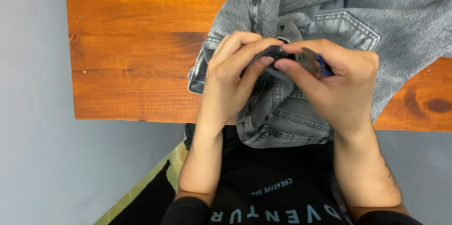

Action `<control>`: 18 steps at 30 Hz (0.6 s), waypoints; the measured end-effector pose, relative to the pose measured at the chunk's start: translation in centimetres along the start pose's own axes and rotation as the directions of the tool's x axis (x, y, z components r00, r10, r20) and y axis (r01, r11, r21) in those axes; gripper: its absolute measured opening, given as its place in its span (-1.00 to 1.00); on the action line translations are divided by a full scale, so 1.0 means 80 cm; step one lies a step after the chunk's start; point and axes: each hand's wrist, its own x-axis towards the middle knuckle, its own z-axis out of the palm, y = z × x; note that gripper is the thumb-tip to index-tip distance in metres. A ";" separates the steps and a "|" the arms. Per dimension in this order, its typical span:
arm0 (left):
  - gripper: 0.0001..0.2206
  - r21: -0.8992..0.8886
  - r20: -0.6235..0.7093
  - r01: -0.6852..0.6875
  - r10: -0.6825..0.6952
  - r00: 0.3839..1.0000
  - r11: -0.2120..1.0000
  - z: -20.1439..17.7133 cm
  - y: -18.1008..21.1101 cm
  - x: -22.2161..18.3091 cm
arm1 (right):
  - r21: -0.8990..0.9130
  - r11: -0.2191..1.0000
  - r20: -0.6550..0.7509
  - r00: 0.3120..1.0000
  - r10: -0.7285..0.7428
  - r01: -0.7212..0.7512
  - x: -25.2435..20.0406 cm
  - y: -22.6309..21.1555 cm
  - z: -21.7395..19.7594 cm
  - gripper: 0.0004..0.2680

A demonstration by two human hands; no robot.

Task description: The person uses small shears to cut loose threads from the waistband and pocket areas of a pair of grey jeans on a wooden table.

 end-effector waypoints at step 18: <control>-0.74 -0.047 0.051 -0.046 0.049 0.997 0.998 0.003 -0.015 0.007 | 0.287 0.881 0.258 0.916 0.308 -0.377 0.025 0.001 -0.022 -0.90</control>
